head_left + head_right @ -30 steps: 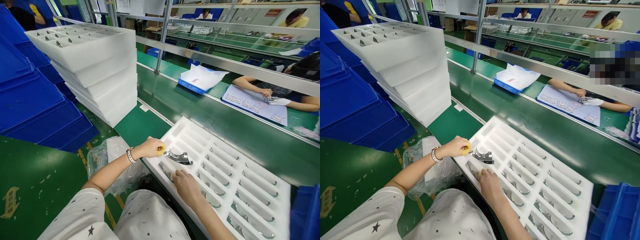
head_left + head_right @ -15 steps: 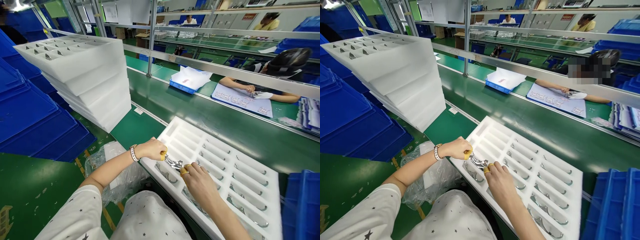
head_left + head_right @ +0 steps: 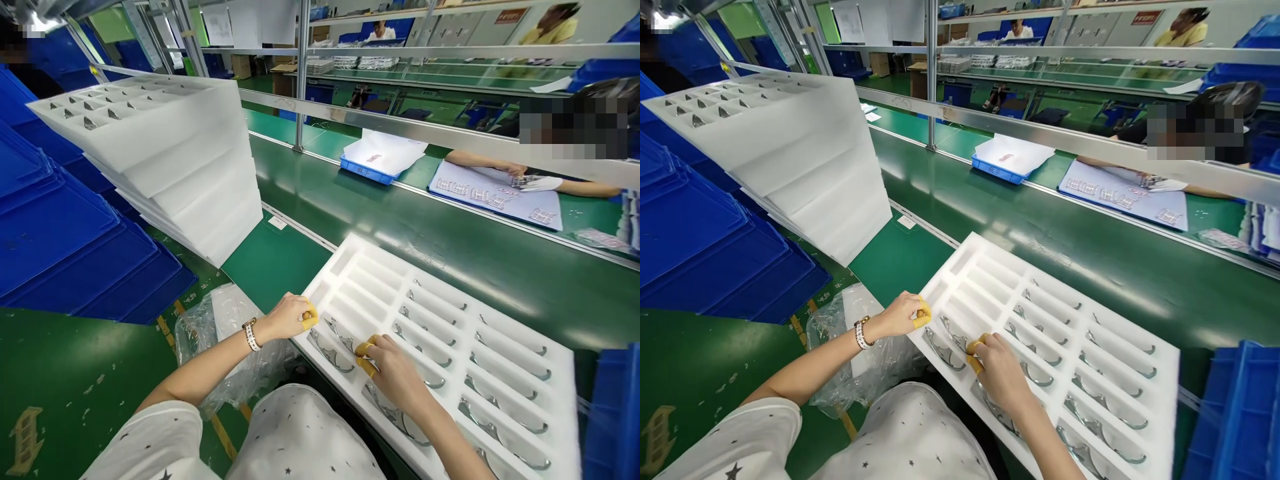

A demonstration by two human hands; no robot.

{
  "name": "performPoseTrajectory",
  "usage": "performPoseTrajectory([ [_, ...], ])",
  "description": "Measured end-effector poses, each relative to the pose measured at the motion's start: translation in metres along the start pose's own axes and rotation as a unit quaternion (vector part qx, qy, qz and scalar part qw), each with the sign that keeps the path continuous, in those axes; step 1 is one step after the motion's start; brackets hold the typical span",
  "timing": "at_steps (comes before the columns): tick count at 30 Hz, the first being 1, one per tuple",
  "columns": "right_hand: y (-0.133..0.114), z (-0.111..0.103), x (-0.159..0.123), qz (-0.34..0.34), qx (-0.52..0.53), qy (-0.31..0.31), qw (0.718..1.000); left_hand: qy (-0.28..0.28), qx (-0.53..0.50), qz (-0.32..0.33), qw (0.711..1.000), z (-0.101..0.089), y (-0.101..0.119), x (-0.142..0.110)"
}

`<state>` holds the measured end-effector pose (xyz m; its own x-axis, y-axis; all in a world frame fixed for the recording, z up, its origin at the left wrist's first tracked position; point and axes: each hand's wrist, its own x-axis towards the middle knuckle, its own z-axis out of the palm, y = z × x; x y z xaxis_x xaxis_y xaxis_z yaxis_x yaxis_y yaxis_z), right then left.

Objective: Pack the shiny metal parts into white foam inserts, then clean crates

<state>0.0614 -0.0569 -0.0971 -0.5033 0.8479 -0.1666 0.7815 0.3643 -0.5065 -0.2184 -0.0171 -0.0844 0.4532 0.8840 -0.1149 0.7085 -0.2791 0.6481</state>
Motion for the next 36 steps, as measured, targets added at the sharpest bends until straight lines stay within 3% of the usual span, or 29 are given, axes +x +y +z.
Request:
performPoseTrajectory([
  [3,0.001,0.001,0.000,0.005,-0.015,-0.004,1.000,0.012,0.012,-0.003,1.000,0.005,0.001,-0.003],
  [7,0.011,0.002,0.000,-0.019,-0.049,0.052,0.997,0.017,0.056,0.020,0.998,0.005,0.005,-0.012],
  [10,0.017,0.000,-0.004,-0.037,-0.089,0.085,0.992,-0.003,0.097,0.048,0.994,0.006,0.008,-0.020],
  [16,0.012,-0.003,-0.005,-0.096,-0.141,0.084,0.982,-0.059,0.186,0.036,0.980,0.007,0.015,-0.019],
  [19,0.007,-0.005,-0.003,-0.086,-0.162,0.063,0.981,-0.070,0.205,0.053,0.975,0.007,0.014,-0.015],
  [23,-0.008,-0.012,0.004,-0.041,-0.198,-0.020,0.979,-0.061,0.222,0.079,0.970,0.011,0.012,-0.016],
  [27,-0.034,-0.015,0.017,0.016,-0.271,-0.092,0.958,-0.037,0.267,0.100,0.958,0.014,0.011,-0.018],
  [29,-0.043,-0.015,0.023,0.014,-0.282,-0.118,0.952,-0.042,0.274,0.108,0.955,0.013,0.011,-0.017],
  [33,-0.035,-0.014,0.029,-0.011,-0.231,-0.137,0.963,-0.069,0.260,0.103,0.958,0.011,0.009,-0.012],
  [36,-0.019,-0.015,0.029,-0.030,-0.200,-0.115,0.972,-0.053,0.269,0.078,0.959,0.017,0.010,-0.009],
])
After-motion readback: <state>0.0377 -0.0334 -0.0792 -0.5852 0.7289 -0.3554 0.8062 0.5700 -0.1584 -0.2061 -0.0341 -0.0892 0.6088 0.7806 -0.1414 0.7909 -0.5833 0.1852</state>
